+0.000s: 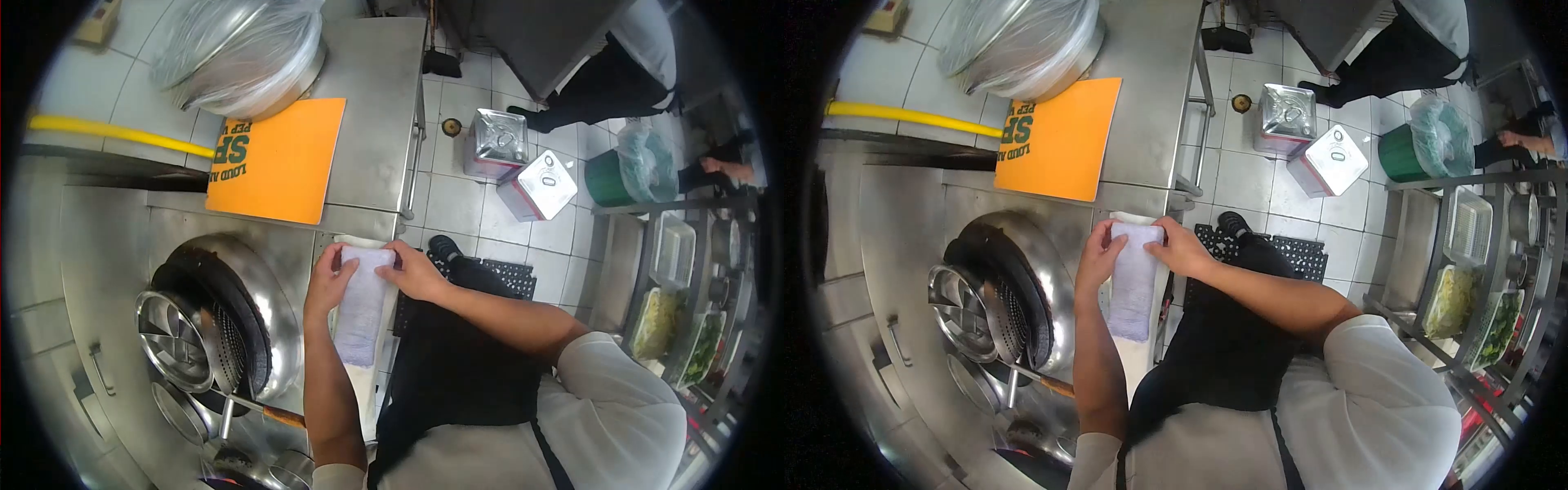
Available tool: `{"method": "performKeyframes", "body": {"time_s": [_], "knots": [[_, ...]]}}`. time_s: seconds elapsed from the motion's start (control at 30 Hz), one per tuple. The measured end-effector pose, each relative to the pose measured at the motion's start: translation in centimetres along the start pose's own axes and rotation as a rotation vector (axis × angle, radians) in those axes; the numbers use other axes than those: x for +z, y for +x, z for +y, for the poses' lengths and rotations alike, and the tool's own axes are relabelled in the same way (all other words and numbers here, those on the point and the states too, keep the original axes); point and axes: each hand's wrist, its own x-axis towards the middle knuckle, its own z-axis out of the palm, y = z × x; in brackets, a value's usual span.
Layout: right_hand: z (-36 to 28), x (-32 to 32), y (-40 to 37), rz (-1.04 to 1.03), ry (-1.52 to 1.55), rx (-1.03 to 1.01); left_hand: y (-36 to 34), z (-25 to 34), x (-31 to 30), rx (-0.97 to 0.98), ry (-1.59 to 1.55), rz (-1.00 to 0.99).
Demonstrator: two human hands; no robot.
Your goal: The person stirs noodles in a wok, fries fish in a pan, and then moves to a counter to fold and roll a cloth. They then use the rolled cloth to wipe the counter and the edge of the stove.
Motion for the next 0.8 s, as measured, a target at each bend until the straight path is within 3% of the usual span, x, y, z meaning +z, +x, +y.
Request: {"method": "performKeyframes", "body": {"time_s": [0.1,0.2,0.3,0.5,0.6,0.7,0.8], "knots": [[0.0,0.2,0.5,0.069,-0.224,-0.071,0.3,-0.5,1.3,0.033,-0.032,0.166],[-0.7,-0.5,0.7,0.05,-0.207,-0.012,0.5,-1.0,2.2,0.072,-0.011,0.239],[0.4,-0.1,1.3,0.09,-0.039,0.0,-0.1,-0.1,2.9,-0.021,0.205,0.312],[1.0,0.0,1.4,0.135,0.067,0.022,-0.8,0.3,4.8,0.17,0.417,0.514],[1.9,1.5,2.1,0.102,0.495,0.043,-0.9,0.5,4.8,0.125,0.284,0.545],[0.4,1.0,1.5,0.004,0.729,0.14,-1.3,1.8,4.3,0.15,0.224,0.511],[2.0,0.6,2.3,0.0,0.568,0.203,-0.5,0.9,4.2,0.162,0.393,0.434]]}}
